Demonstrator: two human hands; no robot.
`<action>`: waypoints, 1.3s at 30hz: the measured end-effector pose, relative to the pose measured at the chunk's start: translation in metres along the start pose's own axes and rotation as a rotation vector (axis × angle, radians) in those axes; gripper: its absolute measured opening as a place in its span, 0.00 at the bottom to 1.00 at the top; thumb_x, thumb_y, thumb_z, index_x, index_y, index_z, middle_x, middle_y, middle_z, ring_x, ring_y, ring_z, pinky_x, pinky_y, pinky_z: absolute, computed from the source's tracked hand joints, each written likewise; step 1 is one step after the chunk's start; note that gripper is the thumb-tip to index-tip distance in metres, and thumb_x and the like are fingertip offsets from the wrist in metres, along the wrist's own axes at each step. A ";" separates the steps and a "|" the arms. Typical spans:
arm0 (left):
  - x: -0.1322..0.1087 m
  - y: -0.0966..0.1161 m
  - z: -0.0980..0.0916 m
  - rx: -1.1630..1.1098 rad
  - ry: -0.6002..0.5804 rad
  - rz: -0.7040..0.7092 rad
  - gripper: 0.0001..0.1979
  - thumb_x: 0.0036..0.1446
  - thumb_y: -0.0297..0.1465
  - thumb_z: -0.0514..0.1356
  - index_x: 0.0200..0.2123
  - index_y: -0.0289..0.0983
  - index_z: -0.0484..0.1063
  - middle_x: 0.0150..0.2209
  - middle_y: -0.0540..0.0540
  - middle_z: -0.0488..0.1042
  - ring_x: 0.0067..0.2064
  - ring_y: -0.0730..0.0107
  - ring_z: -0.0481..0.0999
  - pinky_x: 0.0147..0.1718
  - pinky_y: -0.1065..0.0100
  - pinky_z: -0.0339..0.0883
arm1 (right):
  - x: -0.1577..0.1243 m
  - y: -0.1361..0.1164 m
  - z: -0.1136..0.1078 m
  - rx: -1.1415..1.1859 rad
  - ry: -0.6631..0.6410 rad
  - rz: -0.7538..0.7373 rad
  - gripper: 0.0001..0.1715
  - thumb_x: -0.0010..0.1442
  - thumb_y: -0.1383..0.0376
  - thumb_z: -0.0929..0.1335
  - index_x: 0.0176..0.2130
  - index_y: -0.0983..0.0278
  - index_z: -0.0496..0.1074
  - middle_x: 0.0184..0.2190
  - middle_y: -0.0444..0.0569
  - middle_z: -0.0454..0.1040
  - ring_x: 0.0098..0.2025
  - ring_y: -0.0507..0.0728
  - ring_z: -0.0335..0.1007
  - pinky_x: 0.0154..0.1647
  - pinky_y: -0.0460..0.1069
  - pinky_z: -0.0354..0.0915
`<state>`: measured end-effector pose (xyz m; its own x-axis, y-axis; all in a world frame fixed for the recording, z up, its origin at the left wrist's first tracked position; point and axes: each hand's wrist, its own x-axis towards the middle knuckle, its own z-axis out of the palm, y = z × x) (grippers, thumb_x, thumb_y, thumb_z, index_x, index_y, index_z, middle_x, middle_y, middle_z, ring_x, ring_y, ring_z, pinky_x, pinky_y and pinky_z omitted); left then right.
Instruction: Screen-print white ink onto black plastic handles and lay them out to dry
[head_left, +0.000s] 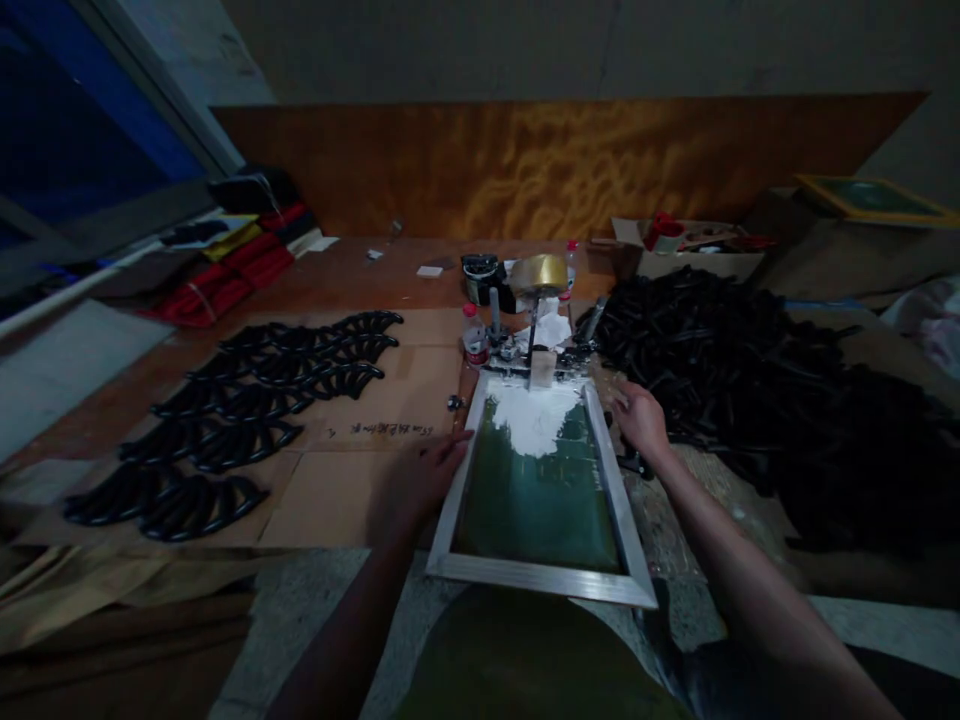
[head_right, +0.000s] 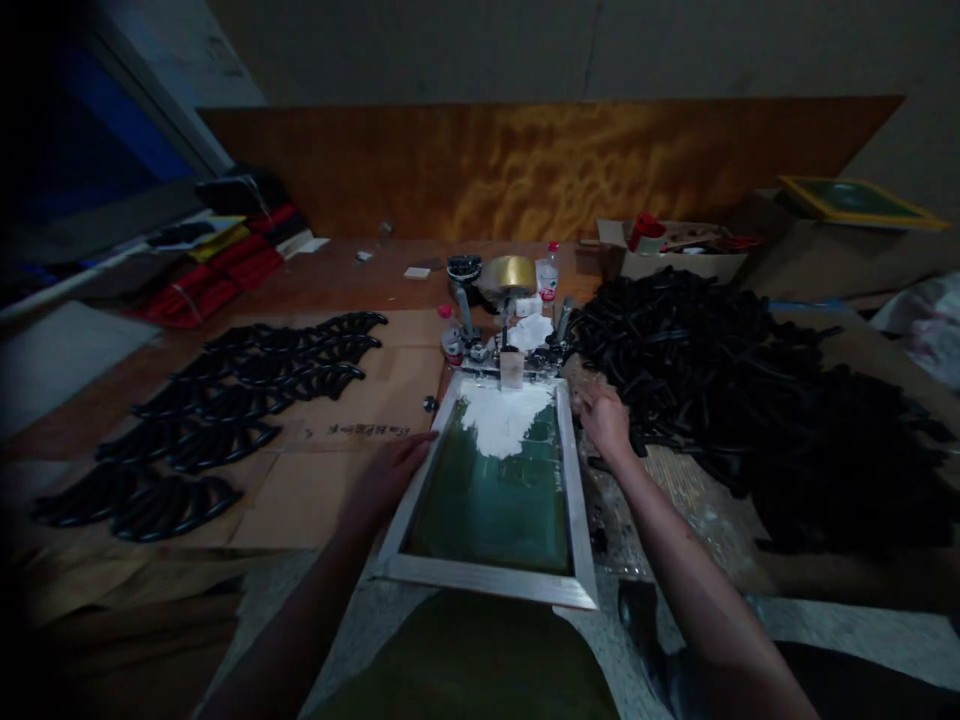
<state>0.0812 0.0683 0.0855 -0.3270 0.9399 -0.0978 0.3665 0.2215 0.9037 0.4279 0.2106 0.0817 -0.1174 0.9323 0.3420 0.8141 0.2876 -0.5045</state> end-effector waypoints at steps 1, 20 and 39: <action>-0.002 -0.008 0.006 -0.001 -0.044 -0.047 0.18 0.57 0.38 0.60 0.50 0.40 0.77 0.48 0.44 0.80 0.52 0.54 0.77 0.53 0.56 0.70 | 0.010 -0.010 0.002 -0.034 0.023 -0.074 0.27 0.58 0.67 0.67 0.57 0.70 0.71 0.57 0.61 0.71 0.58 0.64 0.66 0.59 0.56 0.62; 0.005 -0.060 0.036 -0.088 -0.098 -0.144 0.26 0.59 0.42 0.58 0.58 0.37 0.70 0.51 0.40 0.79 0.54 0.55 0.77 0.53 0.58 0.69 | -0.017 -0.110 0.038 -0.408 -0.490 -0.474 0.12 0.62 0.73 0.62 0.42 0.68 0.73 0.40 0.59 0.75 0.46 0.62 0.66 0.43 0.51 0.62; 0.000 -0.032 0.023 -0.048 -0.129 -0.155 0.25 0.57 0.42 0.57 0.55 0.36 0.73 0.52 0.40 0.78 0.54 0.53 0.76 0.52 0.57 0.69 | -0.027 -0.084 0.026 -0.052 -0.441 -0.655 0.16 0.60 0.75 0.64 0.46 0.65 0.73 0.38 0.52 0.72 0.43 0.58 0.64 0.43 0.49 0.61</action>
<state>0.0899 0.0669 0.0474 -0.2607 0.9219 -0.2866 0.2774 0.3559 0.8924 0.3473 0.1666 0.0940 -0.7876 0.5809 0.2053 0.5256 0.8074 -0.2681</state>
